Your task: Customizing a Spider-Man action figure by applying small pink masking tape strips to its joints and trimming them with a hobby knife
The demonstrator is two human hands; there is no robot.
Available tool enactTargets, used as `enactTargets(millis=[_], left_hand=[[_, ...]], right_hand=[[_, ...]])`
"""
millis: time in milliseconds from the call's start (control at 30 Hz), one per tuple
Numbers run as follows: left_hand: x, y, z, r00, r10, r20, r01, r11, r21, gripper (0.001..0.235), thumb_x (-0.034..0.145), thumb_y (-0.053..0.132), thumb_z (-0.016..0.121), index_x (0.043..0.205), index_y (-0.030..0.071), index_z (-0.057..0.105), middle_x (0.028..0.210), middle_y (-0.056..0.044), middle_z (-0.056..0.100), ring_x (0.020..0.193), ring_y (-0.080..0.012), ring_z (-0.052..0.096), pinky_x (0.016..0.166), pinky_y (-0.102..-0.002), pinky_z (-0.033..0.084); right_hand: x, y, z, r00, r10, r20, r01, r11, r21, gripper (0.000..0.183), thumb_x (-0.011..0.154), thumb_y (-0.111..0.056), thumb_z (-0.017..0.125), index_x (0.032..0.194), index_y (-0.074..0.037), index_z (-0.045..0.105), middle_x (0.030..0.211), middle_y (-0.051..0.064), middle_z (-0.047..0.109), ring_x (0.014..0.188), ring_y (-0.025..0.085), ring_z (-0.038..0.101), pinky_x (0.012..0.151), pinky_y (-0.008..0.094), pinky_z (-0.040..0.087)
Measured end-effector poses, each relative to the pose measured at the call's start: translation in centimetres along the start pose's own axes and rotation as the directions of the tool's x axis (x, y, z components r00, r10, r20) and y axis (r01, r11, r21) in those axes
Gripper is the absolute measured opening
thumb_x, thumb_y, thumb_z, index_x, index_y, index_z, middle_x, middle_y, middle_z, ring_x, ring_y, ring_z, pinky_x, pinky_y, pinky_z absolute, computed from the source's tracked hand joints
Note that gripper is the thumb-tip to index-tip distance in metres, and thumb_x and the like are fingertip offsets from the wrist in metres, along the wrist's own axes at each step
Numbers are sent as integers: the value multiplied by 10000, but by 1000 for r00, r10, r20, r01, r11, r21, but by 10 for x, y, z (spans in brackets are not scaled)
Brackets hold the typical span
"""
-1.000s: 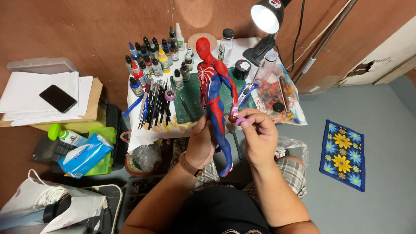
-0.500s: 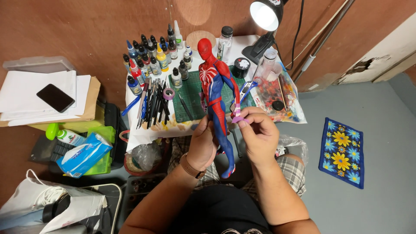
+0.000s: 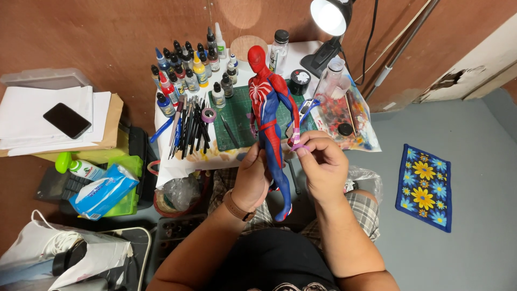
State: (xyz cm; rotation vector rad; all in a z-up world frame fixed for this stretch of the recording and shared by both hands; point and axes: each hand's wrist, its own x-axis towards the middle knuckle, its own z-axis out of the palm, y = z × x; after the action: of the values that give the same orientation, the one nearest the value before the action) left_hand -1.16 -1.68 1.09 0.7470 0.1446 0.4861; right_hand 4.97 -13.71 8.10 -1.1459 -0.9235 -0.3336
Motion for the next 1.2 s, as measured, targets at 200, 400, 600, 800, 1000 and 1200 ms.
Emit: enactTargets(millis=[200,400,600,800,1000,1200], left_hand=[[1,-3,-2,1000,-17,-6,17,1000,10,236,1086,181,452,1230,65,599,897,-180,673,793,-260,698,785,-388,618],[-4,1,1,999,-32,-2,32,999,41,239,1088,182,446,1238,70,594,885,-185,674,784,-267,700,753,-384,616],[0,-6,-6,997,27,74,-25,999,-26,265,1085,172,452,1274,35,578,947,-204,677,818,-280,697,808,-405,611],[3,-9,-18,990,36,138,-31,999,-43,305,1079,176,458,1313,9,560,1018,-240,689,822,-305,697,793,-433,606],[9,-26,-24,986,37,160,-17,992,-128,282,1070,166,499,1232,-26,627,978,-247,697,797,-344,705,796,-465,598],[1,-9,-10,984,-12,177,27,996,-81,227,1046,160,526,1120,6,675,926,-171,734,773,-239,724,781,-372,592]], right_hand=[[-1,0,-1,999,28,-21,-28,1000,6,164,910,74,722,837,1,594,920,185,653,827,210,589,738,307,489],[0,-10,12,997,69,-46,-67,997,40,186,899,80,725,829,-8,576,894,167,644,791,174,568,678,268,466],[0,-18,20,988,134,-76,-130,990,50,198,887,51,762,831,-34,592,897,134,661,707,82,482,582,185,373],[6,-42,29,967,246,-72,-239,967,95,206,856,79,773,845,-20,593,904,134,680,672,51,469,569,164,395],[-5,-24,20,933,356,-40,-346,924,166,220,816,138,785,888,33,606,888,161,667,671,113,617,626,216,548],[-15,-5,13,894,443,-65,-440,897,50,323,770,63,864,991,23,632,896,56,666,785,64,661,780,207,580]])
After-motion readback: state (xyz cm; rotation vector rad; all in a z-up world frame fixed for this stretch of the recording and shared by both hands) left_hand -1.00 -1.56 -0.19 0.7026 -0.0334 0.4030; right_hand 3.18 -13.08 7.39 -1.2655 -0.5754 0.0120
